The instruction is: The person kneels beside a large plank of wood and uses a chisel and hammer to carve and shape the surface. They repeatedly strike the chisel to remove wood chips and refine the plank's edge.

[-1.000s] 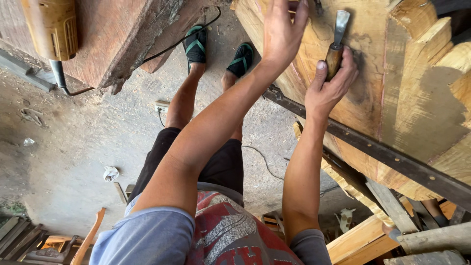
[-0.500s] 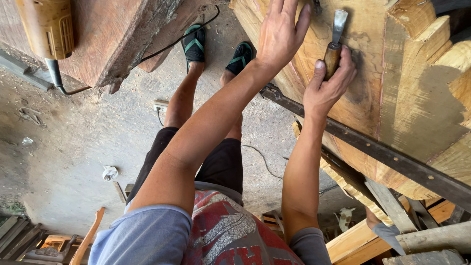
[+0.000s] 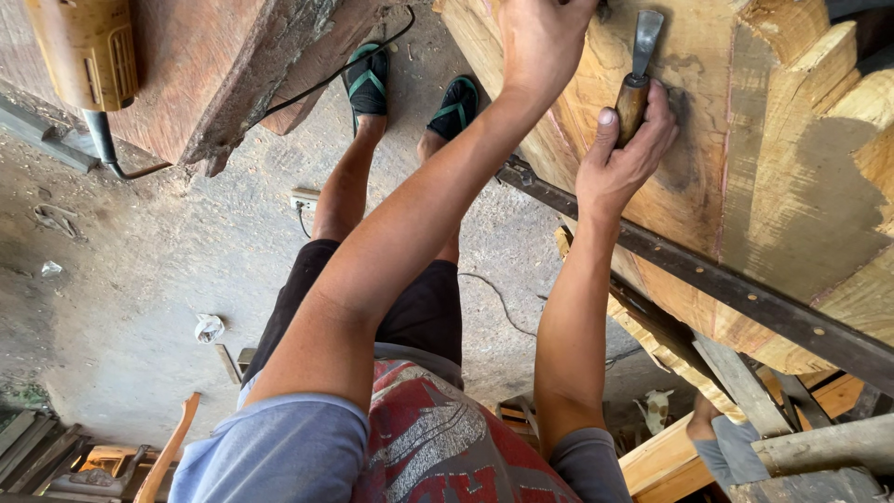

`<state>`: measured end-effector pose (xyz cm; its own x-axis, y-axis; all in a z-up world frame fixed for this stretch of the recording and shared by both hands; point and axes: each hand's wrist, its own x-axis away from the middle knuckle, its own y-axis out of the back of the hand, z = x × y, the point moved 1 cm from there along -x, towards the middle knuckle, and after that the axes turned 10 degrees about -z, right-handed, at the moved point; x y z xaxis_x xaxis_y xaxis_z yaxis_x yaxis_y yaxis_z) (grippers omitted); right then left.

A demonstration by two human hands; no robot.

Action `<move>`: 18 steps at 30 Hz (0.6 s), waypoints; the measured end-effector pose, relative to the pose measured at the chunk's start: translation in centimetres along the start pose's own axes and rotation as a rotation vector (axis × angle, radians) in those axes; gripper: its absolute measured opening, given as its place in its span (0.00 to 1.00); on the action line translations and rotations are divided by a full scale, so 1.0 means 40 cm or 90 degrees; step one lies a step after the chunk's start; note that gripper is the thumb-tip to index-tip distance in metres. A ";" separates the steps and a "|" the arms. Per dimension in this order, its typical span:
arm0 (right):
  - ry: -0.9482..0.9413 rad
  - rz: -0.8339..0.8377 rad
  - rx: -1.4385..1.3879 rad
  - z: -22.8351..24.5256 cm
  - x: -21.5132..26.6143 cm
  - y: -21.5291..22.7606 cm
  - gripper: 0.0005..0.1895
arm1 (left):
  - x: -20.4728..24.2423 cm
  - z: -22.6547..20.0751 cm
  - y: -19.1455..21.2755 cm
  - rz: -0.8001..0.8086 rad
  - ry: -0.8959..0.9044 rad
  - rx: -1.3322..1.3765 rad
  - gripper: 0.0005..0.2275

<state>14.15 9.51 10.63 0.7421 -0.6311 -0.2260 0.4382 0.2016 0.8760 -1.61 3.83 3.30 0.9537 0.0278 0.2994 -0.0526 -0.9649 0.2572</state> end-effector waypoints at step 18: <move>0.013 -0.021 -0.012 -0.019 0.009 -0.006 0.26 | 0.051 0.045 -0.007 0.049 0.012 -0.046 0.11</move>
<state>14.69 9.81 10.01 0.7375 -0.6218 -0.2637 0.4717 0.1947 0.8600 0.89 3.68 2.21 0.9403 -0.0400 0.3379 -0.1472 -0.9432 0.2977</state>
